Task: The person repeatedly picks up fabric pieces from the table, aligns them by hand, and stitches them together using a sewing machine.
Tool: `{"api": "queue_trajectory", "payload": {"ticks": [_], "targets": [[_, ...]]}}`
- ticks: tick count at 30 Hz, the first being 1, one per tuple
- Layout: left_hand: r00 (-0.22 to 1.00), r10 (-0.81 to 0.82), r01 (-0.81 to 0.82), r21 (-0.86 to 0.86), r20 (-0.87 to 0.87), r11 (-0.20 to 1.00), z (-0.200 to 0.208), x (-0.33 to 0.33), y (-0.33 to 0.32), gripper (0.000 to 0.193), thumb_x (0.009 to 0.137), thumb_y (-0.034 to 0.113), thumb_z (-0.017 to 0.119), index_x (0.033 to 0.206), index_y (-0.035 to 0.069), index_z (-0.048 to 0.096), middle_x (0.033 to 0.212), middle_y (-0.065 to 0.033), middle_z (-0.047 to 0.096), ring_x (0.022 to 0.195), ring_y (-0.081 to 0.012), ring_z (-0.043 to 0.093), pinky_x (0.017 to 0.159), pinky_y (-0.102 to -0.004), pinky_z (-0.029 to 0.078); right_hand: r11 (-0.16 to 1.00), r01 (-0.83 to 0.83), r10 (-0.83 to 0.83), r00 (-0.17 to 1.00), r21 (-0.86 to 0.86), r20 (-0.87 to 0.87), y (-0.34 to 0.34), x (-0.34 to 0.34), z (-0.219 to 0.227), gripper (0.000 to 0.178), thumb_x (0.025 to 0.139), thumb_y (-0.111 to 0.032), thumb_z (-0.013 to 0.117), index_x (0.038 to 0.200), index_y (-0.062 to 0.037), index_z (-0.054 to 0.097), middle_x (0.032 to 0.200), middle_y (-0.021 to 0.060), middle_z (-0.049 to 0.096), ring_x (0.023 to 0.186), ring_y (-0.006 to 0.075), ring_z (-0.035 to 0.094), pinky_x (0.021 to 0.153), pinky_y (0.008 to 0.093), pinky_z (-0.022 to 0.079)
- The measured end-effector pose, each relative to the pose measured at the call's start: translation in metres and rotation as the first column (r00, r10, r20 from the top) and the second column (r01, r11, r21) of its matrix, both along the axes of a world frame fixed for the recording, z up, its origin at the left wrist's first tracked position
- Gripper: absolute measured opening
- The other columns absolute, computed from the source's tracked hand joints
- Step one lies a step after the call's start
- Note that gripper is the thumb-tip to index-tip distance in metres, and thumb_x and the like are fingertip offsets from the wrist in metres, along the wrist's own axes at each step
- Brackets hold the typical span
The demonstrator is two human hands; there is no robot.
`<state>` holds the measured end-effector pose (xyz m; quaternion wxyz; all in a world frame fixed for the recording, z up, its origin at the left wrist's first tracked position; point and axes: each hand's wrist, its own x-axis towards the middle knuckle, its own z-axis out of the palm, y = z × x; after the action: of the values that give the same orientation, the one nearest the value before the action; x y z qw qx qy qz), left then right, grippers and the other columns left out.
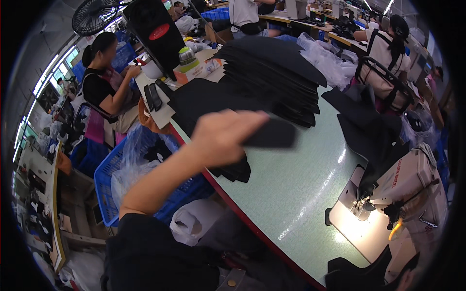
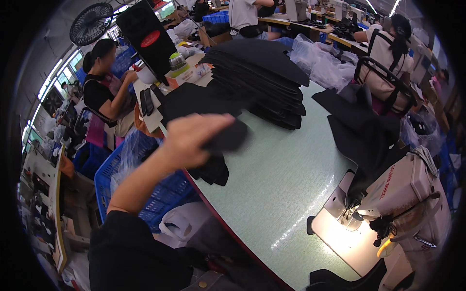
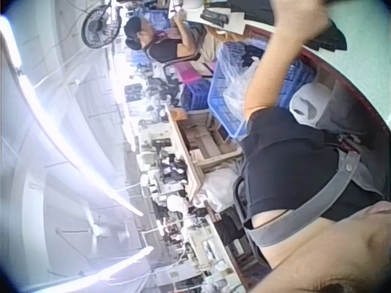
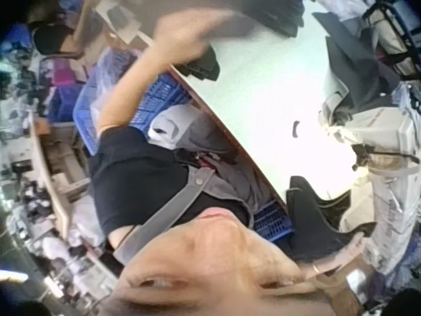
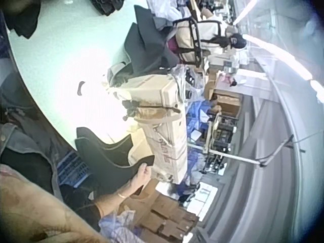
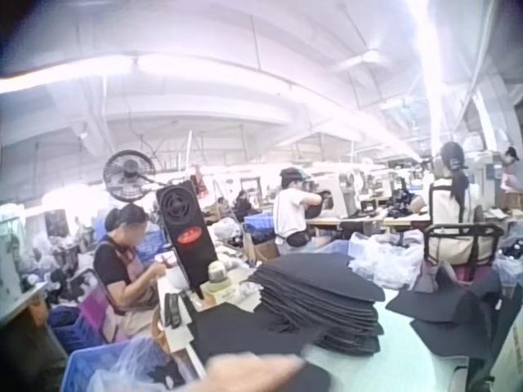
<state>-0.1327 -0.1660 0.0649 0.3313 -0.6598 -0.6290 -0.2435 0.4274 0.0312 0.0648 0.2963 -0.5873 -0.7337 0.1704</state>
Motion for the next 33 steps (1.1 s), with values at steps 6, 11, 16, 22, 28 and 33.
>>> {"api": "queue_trajectory", "payload": {"ticks": [6, 11, 16, 22, 28, 33], "targets": [[0.754, -0.327, 0.612, -0.426, 0.57, 0.667, -0.034, 0.128, 0.068, 0.042, 0.075, 0.013, 0.06, 0.115, 0.003, 0.052, 0.081, -0.0107, 0.062, 0.066, -0.0288, 0.064, 0.052, -0.0402, 0.05, 0.727, -0.263, 0.342, 0.94, -0.635, 0.002, 0.002, -0.108, -0.008, 0.059, 0.094, -0.048, 0.047, 0.133, -0.0039, 0.049, 0.132, 0.021, 0.051, 0.124, 0.03, 0.045, 0.108, 0.0325, 0.028], [0.638, -0.41, 0.761, -0.616, 0.651, 0.206, -0.025, 0.188, 0.107, 0.036, 0.091, 0.036, 0.055, 0.083, 0.001, 0.055, 0.069, -0.0134, 0.058, 0.065, -0.0329, 0.062, 0.052, -0.0427, 0.047, 0.863, -0.491, 0.497, 0.788, -0.115, 0.365, 0.006, -0.159, -0.054, 0.064, 0.078, 0.003, 0.063, 0.137, 0.0027, 0.035, 0.097, 0.0212, 0.059, 0.081, 0.0324, 0.058, 0.077, 0.0332, 0.048], [0.701, -0.518, 0.709, -0.556, 0.49, 0.433, -0.041, 0.174, 0.117, 0.054, 0.075, 0.049, 0.067, 0.097, 0.0, 0.058, 0.1, -0.0166, 0.057, 0.099, -0.031, 0.054, 0.08, -0.0409, 0.046, 0.851, -0.511, 0.52, 0.789, -0.12, 0.327, 0.013, -0.171, -0.065, 0.038, 0.083, -0.012, 0.067, 0.118, -0.0112, 0.055, 0.101, 0.0147, 0.063, 0.09, 0.0275, 0.063, 0.077, 0.0352, 0.049], [0.819, -0.464, 0.555, -0.67, 0.337, 0.493, -0.055, 0.18, 0.124, 0.085, 0.07, 0.048, 0.071, 0.123, -0.013, 0.044, 0.127, -0.0242, 0.045, 0.117, -0.0348, 0.042, 0.1, -0.0394, 0.039, 0.749, -0.662, 0.628, 0.722, 0.027, 0.292, 0.011, -0.16, -0.069, 0.032, 0.086, -0.008, 0.063, 0.118, -0.0084, 0.062, 0.094, 0.0132, 0.067, 0.082, 0.0249, 0.064, 0.077, 0.0319, 0.05], [0.831, -0.396, 0.545, -0.718, 0.391, 0.434, -0.043, 0.178, 0.123, 0.086, 0.069, 0.047, 0.072, 0.128, -0.009, 0.044, 0.137, -0.0253, 0.036, 0.125, -0.0359, 0.036, 0.1, -0.0377, 0.039, 0.719, -0.695, 0.68, 0.703, -0.004, 0.209, 0.01, -0.163, -0.066, 0.036, 0.085, 0.0, 0.059, 0.12, -0.0092, 0.061, 0.077, 0.0101, 0.062, 0.061, 0.022, 0.058, 0.062, 0.0301, 0.049], [0.797, -0.394, 0.596, -0.699, 0.457, 0.395, -0.044, 0.171, 0.128, 0.077, 0.073, 0.041, 0.072, 0.129, -0.003, 0.043, 0.126, -0.024, 0.042, 0.124, -0.0401, 0.037, 0.101, -0.0439, 0.038, 0.719, -0.69, 0.658, 0.715, 0.087, 0.236, 0.014, -0.163, -0.073, 0.042, 0.081, 0.008, 0.057, 0.119, -0.0082, 0.061, 0.068, 0.0103, 0.054, 0.058, 0.024, 0.053, 0.058, 0.0334, 0.046]]}}
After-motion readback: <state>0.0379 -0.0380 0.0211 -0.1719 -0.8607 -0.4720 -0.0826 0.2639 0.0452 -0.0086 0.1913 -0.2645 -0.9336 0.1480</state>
